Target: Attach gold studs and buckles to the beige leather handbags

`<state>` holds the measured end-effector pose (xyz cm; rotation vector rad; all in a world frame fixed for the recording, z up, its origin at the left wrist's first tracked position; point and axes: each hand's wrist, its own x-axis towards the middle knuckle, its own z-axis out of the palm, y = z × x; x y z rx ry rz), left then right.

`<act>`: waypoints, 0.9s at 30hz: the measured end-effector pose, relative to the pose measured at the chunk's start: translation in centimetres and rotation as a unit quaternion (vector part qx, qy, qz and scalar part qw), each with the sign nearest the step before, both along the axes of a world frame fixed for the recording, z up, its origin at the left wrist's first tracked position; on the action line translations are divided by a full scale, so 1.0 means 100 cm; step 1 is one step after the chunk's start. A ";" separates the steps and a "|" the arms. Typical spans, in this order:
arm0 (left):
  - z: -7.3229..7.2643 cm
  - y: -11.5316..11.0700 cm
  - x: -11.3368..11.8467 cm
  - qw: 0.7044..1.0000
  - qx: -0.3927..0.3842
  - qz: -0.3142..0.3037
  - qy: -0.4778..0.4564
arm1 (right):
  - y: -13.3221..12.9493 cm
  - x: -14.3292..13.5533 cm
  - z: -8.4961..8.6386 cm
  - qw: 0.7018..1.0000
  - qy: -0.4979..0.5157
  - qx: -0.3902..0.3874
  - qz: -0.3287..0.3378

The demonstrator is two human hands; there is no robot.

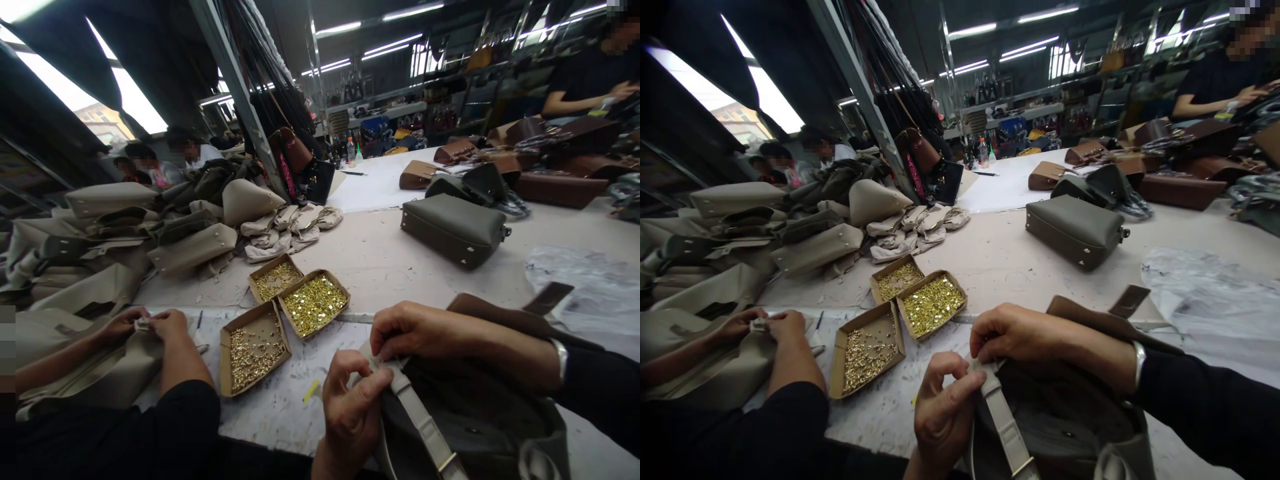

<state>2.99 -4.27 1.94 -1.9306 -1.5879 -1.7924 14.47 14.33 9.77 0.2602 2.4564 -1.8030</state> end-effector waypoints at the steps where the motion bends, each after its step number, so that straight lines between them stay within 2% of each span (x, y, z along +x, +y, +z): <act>1: 0.001 0.000 0.000 1.000 0.005 0.002 0.003 | -0.001 0.000 0.001 1.000 -0.004 0.023 -0.002; 8: 0.001 0.000 0.000 1.000 0.011 0.003 0.009 | -0.012 0.003 0.018 0.977 -0.005 0.214 0.000; 10: 0.000 0.000 0.000 1.000 0.011 0.000 0.011 | -0.015 0.004 0.020 0.969 0.004 0.246 0.000; 23: -0.002 0.001 0.002 1.000 0.015 -0.005 0.001 | -0.020 0.004 0.021 0.975 0.020 0.219 0.025; 27: -0.001 0.000 0.000 1.000 0.012 -0.003 -0.005 | -0.018 0.004 0.018 0.983 0.036 0.177 0.018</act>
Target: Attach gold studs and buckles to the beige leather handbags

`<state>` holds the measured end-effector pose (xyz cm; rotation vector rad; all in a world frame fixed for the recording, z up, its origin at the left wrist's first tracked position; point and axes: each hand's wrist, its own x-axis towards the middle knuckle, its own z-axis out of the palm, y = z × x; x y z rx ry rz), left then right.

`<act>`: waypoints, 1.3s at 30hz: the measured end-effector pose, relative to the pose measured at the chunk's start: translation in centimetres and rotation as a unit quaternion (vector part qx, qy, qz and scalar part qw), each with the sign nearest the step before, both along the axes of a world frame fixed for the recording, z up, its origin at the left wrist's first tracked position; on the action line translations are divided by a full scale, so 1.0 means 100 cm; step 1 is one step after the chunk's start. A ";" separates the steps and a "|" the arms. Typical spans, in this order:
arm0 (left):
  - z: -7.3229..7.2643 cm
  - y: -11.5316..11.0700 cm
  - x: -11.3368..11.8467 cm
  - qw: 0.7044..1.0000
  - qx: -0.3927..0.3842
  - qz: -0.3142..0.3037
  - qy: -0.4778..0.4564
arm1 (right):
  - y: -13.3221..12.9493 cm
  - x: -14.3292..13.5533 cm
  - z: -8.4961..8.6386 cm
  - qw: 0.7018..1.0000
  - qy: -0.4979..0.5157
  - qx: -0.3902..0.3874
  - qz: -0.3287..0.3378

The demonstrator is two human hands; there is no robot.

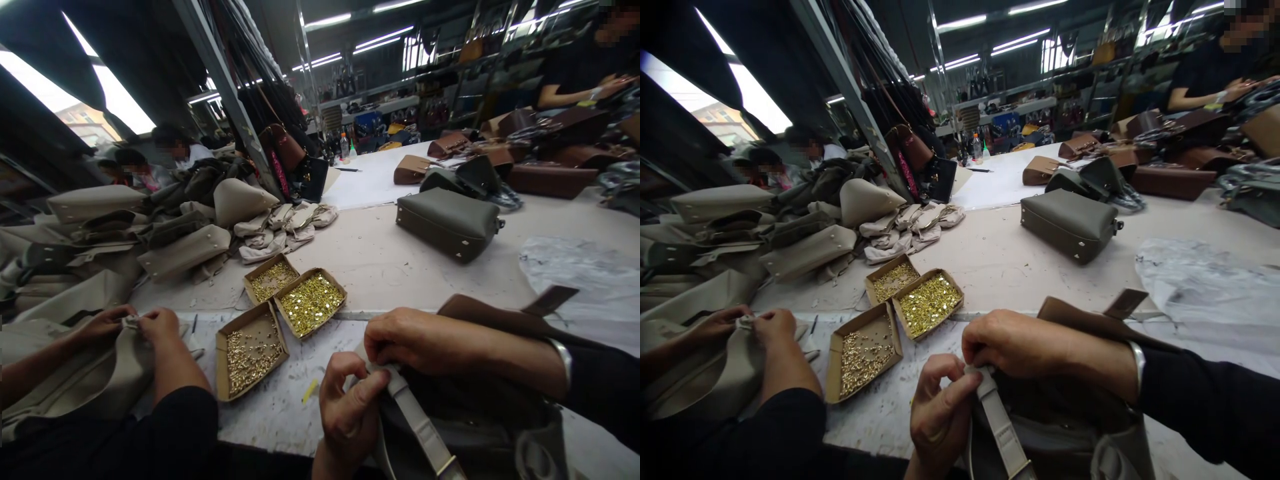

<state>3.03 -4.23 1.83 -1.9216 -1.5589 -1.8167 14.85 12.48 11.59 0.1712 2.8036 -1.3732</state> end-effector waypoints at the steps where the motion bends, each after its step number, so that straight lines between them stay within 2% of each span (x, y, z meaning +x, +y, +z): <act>1: 0.000 0.000 0.000 1.000 -0.001 0.000 -0.002 | 0.001 0.001 -0.002 1.000 0.005 -0.014 -0.003; 6: 0.001 -0.001 -0.001 1.000 0.003 -0.002 0.005 | 0.006 0.003 -0.010 0.995 0.026 -0.098 -0.008; 8: 0.000 -0.001 -0.001 1.000 0.006 -0.005 0.004 | 0.008 0.003 -0.013 0.995 0.028 -0.094 -0.017; 11: -0.001 0.000 -0.002 1.000 0.007 -0.009 0.006 | 0.007 0.003 -0.014 0.999 0.008 0.026 -0.022; 14: 0.001 0.000 -0.001 1.000 0.007 -0.011 0.009 | 0.003 0.000 -0.009 0.988 -0.029 0.154 -0.004; 21: -0.007 -0.001 -0.001 1.000 -0.004 -0.025 0.003 | -0.002 -0.012 0.015 0.955 -0.096 0.245 0.139; 26: -0.008 -0.001 -0.001 1.000 0.002 -0.025 -0.004 | -0.003 -0.011 0.018 0.962 -0.082 0.206 0.159; 29: -0.001 0.000 0.000 1.000 0.006 -0.027 -0.003 | -0.001 -0.007 0.019 0.972 -0.095 0.173 0.127; 32: 0.004 0.002 0.000 1.000 0.007 -0.029 -0.007 | 0.002 -0.005 0.018 0.987 -0.072 0.107 0.097; 35: 0.003 0.002 0.000 1.000 0.010 -0.027 -0.004 | 0.007 -0.004 0.013 0.995 -0.018 0.018 0.100; 37: 0.001 0.001 0.000 1.000 0.011 -0.025 -0.003 | 0.008 -0.003 0.009 0.997 -0.013 -0.026 0.073; 39: 0.000 0.001 0.000 1.000 0.009 -0.026 -0.002 | 0.007 -0.003 0.006 0.999 -0.026 -0.015 0.040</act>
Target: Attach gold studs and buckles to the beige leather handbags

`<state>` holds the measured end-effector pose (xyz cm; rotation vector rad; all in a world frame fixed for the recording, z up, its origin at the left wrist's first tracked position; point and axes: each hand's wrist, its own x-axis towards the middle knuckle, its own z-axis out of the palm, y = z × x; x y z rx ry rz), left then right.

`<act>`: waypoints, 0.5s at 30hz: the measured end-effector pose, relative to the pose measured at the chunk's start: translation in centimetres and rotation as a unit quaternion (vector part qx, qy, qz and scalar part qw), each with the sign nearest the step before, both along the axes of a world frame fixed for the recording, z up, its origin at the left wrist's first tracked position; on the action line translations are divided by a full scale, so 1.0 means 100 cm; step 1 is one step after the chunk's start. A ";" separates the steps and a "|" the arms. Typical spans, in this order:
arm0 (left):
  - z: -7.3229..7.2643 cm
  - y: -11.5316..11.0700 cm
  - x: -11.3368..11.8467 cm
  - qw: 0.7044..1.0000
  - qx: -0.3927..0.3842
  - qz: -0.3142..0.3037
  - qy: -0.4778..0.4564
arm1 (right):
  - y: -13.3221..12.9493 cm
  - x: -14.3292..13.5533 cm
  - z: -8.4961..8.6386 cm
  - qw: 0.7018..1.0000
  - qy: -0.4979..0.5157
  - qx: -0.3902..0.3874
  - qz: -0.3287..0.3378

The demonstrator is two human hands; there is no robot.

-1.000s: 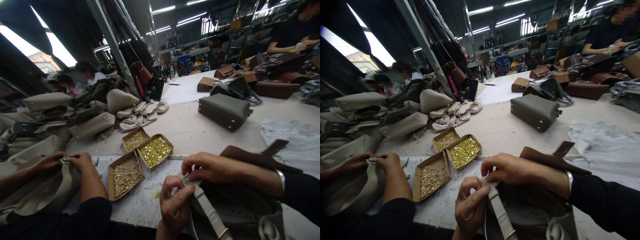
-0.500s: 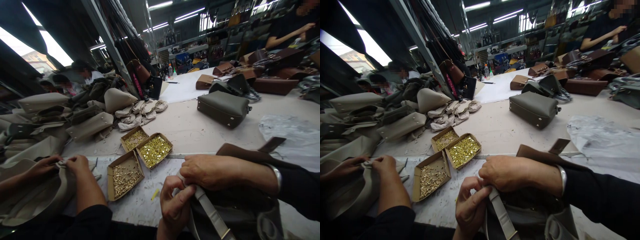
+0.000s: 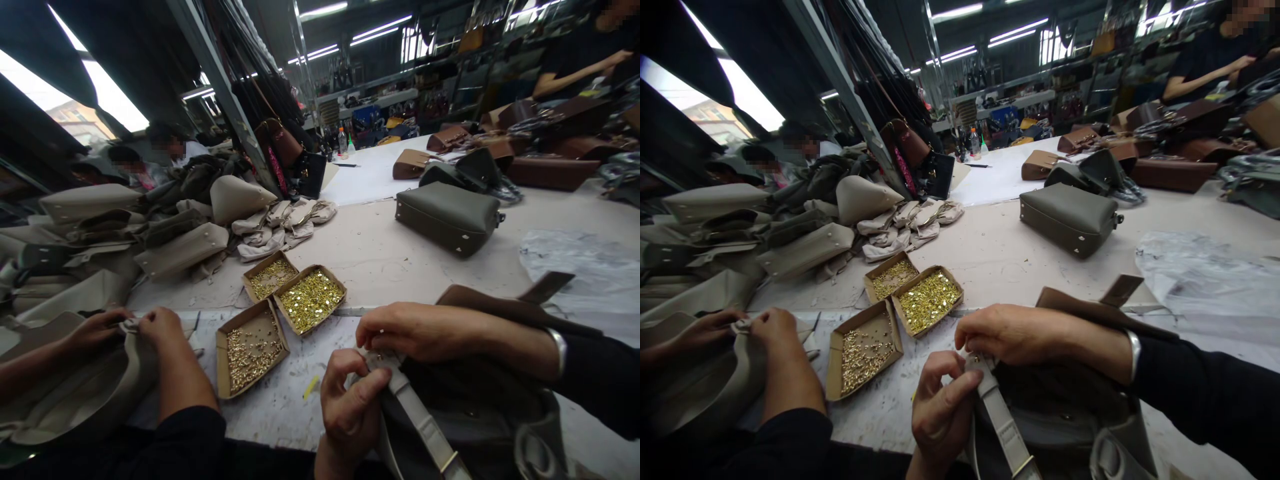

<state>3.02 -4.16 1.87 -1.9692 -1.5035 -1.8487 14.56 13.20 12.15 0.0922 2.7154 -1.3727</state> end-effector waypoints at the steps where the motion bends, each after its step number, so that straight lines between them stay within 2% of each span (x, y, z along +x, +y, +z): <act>1: 0.000 0.000 0.000 1.000 -0.001 0.000 0.001 | -0.002 0.000 -0.001 0.999 -0.004 0.033 -0.011; 5: 0.001 -0.001 -0.001 1.000 -0.001 0.003 0.012 | -0.010 -0.003 -0.004 0.973 -0.033 0.227 -0.010; 7: 0.000 -0.002 -0.001 1.000 -0.002 0.004 0.013 | -0.012 -0.004 -0.004 0.963 -0.051 0.262 0.016; 11: -0.004 -0.002 0.000 1.000 -0.005 0.014 0.006 | -0.012 -0.003 -0.001 0.970 -0.035 0.233 0.054; 15: -0.006 -0.002 0.000 1.000 -0.007 0.017 0.000 | -0.010 0.001 0.002 0.983 0.005 0.177 0.036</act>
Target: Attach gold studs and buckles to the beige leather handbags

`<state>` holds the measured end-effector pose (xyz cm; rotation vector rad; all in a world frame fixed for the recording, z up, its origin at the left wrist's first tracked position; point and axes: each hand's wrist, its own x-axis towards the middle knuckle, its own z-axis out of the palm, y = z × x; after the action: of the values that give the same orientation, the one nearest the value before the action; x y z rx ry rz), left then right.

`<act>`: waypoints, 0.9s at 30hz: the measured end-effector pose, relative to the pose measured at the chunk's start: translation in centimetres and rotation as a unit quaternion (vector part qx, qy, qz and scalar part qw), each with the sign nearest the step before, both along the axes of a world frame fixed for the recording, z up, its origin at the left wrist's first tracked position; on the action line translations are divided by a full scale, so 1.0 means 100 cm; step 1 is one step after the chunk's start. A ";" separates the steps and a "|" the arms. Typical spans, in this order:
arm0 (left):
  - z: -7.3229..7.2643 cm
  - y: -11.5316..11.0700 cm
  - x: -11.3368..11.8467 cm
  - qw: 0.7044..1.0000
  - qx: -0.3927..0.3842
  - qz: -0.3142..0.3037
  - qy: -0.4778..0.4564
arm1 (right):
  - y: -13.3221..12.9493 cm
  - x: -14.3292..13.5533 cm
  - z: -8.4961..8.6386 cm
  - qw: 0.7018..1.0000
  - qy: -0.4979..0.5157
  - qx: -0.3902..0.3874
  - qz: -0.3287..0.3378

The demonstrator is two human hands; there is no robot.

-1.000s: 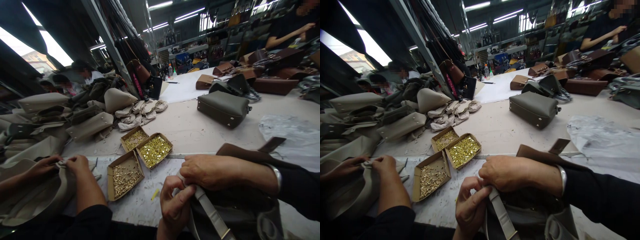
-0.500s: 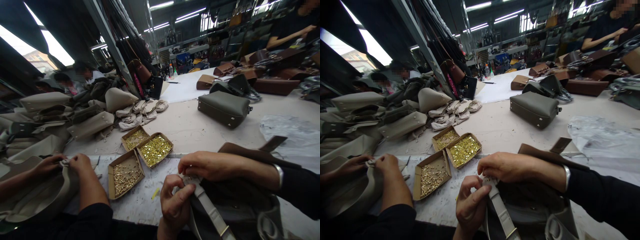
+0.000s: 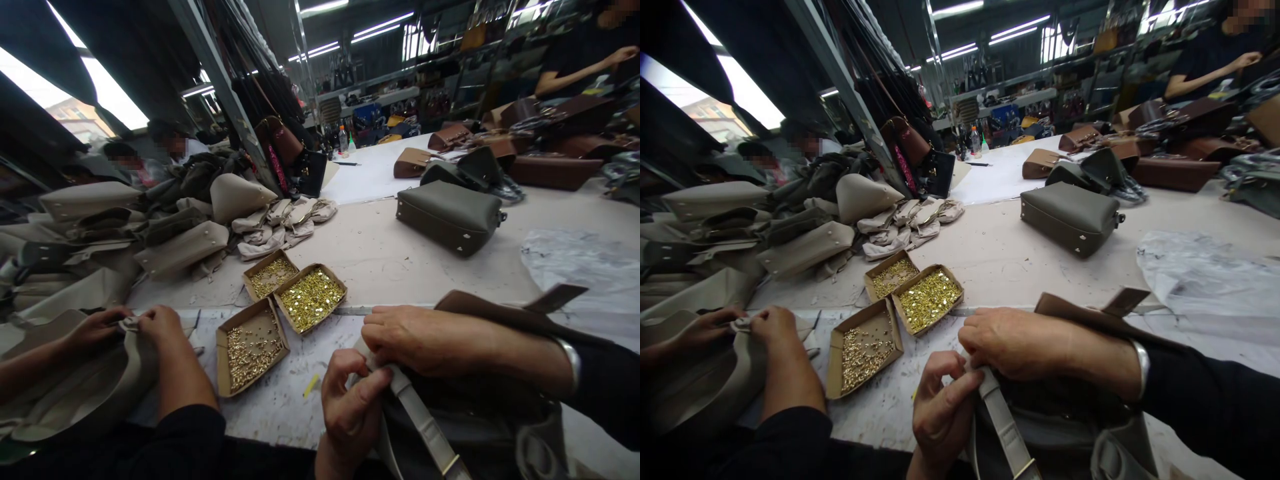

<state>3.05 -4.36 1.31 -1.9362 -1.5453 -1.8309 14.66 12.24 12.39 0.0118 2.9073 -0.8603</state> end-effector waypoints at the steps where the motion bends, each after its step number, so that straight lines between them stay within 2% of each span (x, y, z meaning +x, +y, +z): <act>1: 0.000 0.000 0.000 1.000 -0.001 -0.001 -0.001 | 0.001 0.001 0.001 1.000 -0.002 -0.024 -0.010; 7: 0.003 0.000 0.001 1.000 0.001 0.003 -0.002 | 0.008 0.002 0.002 0.983 0.005 -0.183 -0.004; 9: 0.005 0.001 0.001 1.000 0.004 0.005 -0.001 | 0.009 0.002 0.003 0.977 0.002 -0.212 -0.017; 11: 0.006 0.001 0.001 1.000 0.009 0.005 -0.001 | 0.008 0.000 0.003 0.985 0.000 -0.166 -0.047; 13: 0.006 0.002 0.000 1.000 0.008 0.001 0.002 | 0.004 -0.002 0.002 0.997 0.000 -0.046 -0.070; 15: 0.005 0.001 -0.001 1.000 0.004 -0.003 0.006 | 0.000 -0.004 -0.001 0.996 -0.015 0.060 -0.072; 17: 0.003 0.000 -0.002 1.000 0.002 -0.005 0.008 | -0.004 -0.006 -0.003 0.993 -0.034 0.097 -0.052; 22: 0.000 0.000 -0.001 1.000 -0.005 -0.001 -0.005 | -0.005 -0.003 -0.002 0.998 0.007 0.067 0.009; 24: -0.001 0.000 0.000 1.000 -0.004 0.001 -0.008 | -0.004 -0.001 0.000 0.999 0.019 0.042 0.003; 27: -0.001 0.001 0.000 1.000 0.001 0.007 -0.005 | -0.001 0.003 0.000 0.999 0.009 -0.040 -0.021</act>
<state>3.10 -4.27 1.18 -1.9123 -1.5554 -1.8394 14.93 12.17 12.39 0.0592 2.8973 -0.9885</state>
